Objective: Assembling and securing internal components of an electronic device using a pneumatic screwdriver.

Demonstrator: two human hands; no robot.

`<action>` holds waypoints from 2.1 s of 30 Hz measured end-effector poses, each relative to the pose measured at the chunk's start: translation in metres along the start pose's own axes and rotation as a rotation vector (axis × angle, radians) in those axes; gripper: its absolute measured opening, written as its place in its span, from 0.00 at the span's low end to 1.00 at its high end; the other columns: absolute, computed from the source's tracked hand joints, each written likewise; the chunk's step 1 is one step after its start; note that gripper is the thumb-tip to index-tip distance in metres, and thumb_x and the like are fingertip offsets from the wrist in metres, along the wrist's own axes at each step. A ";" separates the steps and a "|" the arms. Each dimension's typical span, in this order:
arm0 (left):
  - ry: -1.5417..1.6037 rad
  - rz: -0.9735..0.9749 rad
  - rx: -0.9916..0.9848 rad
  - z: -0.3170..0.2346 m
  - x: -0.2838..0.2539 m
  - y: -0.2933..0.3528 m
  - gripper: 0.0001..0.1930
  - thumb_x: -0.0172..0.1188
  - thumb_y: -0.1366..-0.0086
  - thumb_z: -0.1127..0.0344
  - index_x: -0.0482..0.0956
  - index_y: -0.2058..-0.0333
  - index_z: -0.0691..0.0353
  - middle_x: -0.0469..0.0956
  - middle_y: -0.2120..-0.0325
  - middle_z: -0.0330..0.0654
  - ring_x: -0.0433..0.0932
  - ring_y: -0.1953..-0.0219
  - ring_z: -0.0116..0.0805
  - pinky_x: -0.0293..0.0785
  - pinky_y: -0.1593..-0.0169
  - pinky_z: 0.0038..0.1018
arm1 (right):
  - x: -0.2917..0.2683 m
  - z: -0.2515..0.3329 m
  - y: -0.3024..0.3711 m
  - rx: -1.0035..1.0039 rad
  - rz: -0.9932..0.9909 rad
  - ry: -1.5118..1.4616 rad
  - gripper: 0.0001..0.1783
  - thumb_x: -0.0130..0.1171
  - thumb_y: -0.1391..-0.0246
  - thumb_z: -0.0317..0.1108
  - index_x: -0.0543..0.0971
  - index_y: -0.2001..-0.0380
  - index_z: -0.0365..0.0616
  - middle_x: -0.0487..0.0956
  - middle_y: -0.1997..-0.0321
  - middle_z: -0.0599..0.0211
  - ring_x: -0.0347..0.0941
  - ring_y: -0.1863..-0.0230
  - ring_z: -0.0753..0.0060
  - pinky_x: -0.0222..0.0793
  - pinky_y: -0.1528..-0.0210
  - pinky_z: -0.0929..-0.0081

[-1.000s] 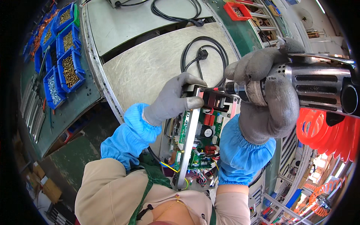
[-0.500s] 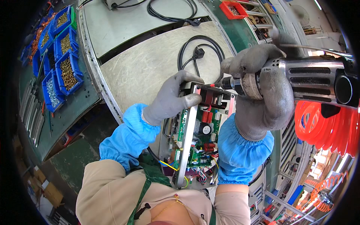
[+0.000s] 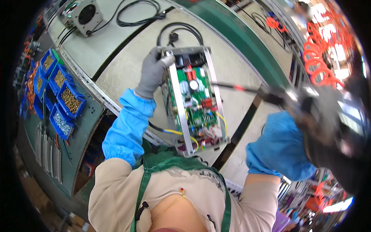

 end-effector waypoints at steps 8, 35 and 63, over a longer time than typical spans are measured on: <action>-0.308 0.207 0.034 -0.018 -0.010 0.011 0.21 0.59 0.39 0.64 0.71 0.51 0.70 0.76 0.58 0.44 0.74 0.56 0.29 0.69 0.50 0.25 | -0.023 0.148 0.149 0.083 -0.236 0.279 0.24 0.61 0.61 0.34 0.71 0.57 0.38 0.73 0.68 0.58 0.69 0.61 0.57 0.66 0.52 0.54; -1.263 0.312 -0.275 0.099 -0.271 -0.076 0.30 0.61 0.47 0.52 0.75 0.53 0.75 0.78 0.57 0.58 0.76 0.54 0.49 0.69 0.50 0.34 | 0.114 -0.004 0.381 0.949 -0.521 0.459 0.20 0.70 0.62 0.29 0.79 0.62 0.41 0.77 0.57 0.64 0.72 0.50 0.67 0.63 0.44 0.66; -0.641 1.101 -0.792 0.202 0.043 0.129 0.11 0.57 0.42 0.60 0.78 0.69 0.64 0.74 0.77 0.35 0.70 0.74 0.25 0.65 0.72 0.22 | 0.029 0.000 0.533 1.311 -1.031 0.861 0.13 0.66 0.56 0.33 0.75 0.67 0.44 0.74 0.73 0.72 0.71 0.70 0.77 0.68 0.68 0.78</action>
Point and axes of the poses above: each hand's wrist, its own y-axis away from the middle knuckle, its own x-axis out of the palm, z = x × y, the point moved 8 cm from there along -y, towards the middle knuckle
